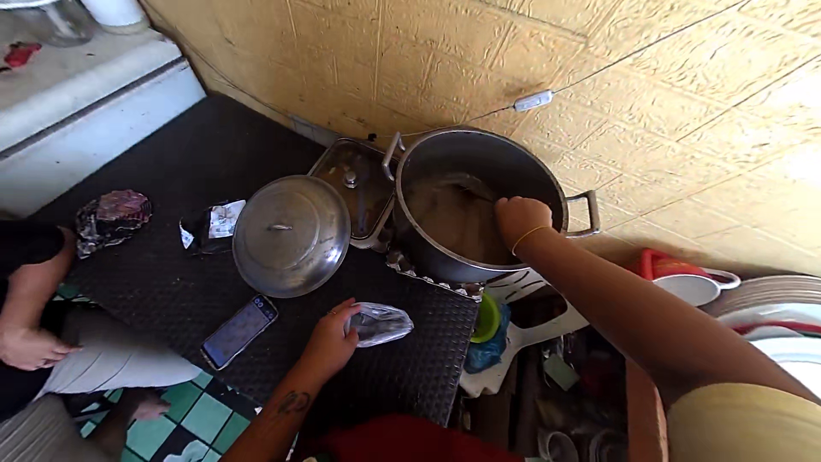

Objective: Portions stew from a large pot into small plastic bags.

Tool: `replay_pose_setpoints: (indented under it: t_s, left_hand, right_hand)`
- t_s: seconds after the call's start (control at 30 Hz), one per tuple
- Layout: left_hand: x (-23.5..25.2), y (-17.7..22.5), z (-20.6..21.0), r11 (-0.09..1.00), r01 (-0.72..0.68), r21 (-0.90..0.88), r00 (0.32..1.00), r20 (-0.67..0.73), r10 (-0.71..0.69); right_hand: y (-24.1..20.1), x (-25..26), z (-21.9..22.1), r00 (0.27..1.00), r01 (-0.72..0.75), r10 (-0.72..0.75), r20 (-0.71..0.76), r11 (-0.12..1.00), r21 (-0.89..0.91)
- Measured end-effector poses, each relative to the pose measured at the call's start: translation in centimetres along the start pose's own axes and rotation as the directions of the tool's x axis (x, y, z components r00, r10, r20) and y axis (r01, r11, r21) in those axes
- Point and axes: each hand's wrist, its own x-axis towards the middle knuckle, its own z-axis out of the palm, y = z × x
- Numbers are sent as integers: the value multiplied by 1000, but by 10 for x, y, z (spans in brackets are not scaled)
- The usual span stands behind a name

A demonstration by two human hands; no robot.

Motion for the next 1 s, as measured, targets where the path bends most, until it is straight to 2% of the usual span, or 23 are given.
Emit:
replay_pose_setpoints:
  t_s: [0.13, 0.27, 0.37, 0.53, 0.7, 1.0]
  left_hand:
    - [-3, 2, -13, 1000, -27, -13, 994, -105, 26]
    - [-7, 29, -44, 961, -33, -276, 980, -200, -24]
    - [-5, 60, -72, 926, -77, -370, 959, -281, -33]
    - [8, 107, -108, 910, -203, -361, 934, -350, 70]
    - [30, 153, -122, 903, -329, -278, 907, -361, 219]
    - [74, 212, -121, 899, -380, -219, 909, -269, 319]
  right_hand:
    - [-8, -13, -6, 997, -54, 50, 64, 996, 64]
    - [-6, -13, -16, 995, -61, 48, 84, 985, 159]
    - [-4, -9, -17, 995, -49, 26, 101, 972, 231]
    - [-6, 6, -10, 985, -7, -51, 167, 944, 331]
    - [11, 34, 9, 971, 56, -157, 180, 882, 468]
    - [37, 48, 15, 967, -2, -174, 184, 722, 692]
